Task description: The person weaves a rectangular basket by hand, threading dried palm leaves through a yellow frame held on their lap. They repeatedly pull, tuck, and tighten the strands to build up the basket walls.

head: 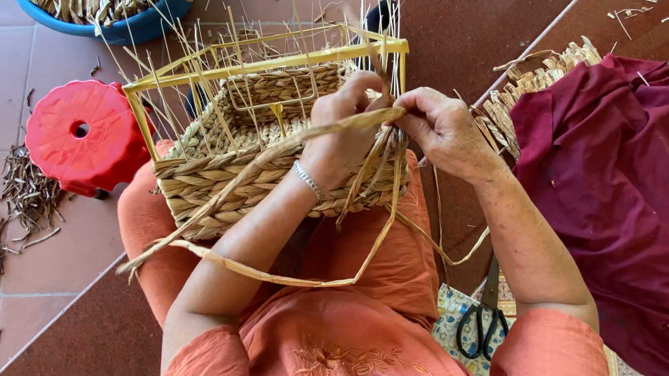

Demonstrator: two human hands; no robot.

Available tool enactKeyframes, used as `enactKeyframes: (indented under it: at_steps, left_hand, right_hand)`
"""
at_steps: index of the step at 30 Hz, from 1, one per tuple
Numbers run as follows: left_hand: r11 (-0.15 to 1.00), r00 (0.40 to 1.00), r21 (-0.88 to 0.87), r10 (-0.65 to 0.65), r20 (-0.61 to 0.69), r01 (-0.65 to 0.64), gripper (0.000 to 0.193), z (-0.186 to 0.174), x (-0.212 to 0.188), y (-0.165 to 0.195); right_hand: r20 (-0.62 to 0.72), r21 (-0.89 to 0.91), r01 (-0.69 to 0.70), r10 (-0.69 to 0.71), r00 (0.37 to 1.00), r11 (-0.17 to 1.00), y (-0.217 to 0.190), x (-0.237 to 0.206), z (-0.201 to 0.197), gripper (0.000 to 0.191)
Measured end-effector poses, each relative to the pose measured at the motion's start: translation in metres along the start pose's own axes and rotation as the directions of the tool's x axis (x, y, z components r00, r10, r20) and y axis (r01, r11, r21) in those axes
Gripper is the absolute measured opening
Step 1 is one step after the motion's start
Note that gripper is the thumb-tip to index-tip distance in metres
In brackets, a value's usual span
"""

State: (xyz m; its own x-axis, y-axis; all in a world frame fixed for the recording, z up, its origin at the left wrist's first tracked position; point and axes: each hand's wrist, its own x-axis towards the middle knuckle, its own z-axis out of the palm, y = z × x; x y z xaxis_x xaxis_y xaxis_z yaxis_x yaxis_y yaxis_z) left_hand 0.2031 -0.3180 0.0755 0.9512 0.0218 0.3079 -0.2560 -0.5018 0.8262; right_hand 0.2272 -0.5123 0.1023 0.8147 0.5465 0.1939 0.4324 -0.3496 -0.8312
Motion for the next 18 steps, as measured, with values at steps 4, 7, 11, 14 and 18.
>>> enactKeyframes:
  at_steps: [4,7,11,14,18]
  left_hand:
    - [0.887,0.994,-0.462,-0.04,-0.099,-0.01,0.013,-0.009,-0.039,0.005]
    - [0.883,0.995,-0.462,-0.096,-0.004,0.083,0.014,-0.015,-0.047,0.008]
    - [0.987,0.983,-0.034,-0.153,0.1,0.157,0.038,-0.01,-0.012,0.01]
    - [0.999,0.999,0.001,-0.048,0.022,0.048,0.026,-0.004,0.002,0.009]
    - [0.981,0.992,-0.189,0.012,-0.123,-0.035,0.017,-0.003,-0.027,0.009]
  right_hand:
    - [-0.021,-0.02,0.101,-0.102,0.995,0.995,0.002,-0.001,0.0,0.012]
    - [-0.009,-0.008,0.155,-0.155,0.988,0.988,0.005,0.0,0.001,0.012]
    - [0.009,-0.055,0.197,-0.197,0.98,0.979,0.009,-0.001,-0.002,0.014]
    - [-0.004,-0.032,0.097,-0.097,0.995,0.995,0.01,-0.004,-0.003,0.014]
    - [-0.024,0.029,0.066,-0.065,0.998,0.997,0.007,-0.003,-0.001,0.011]
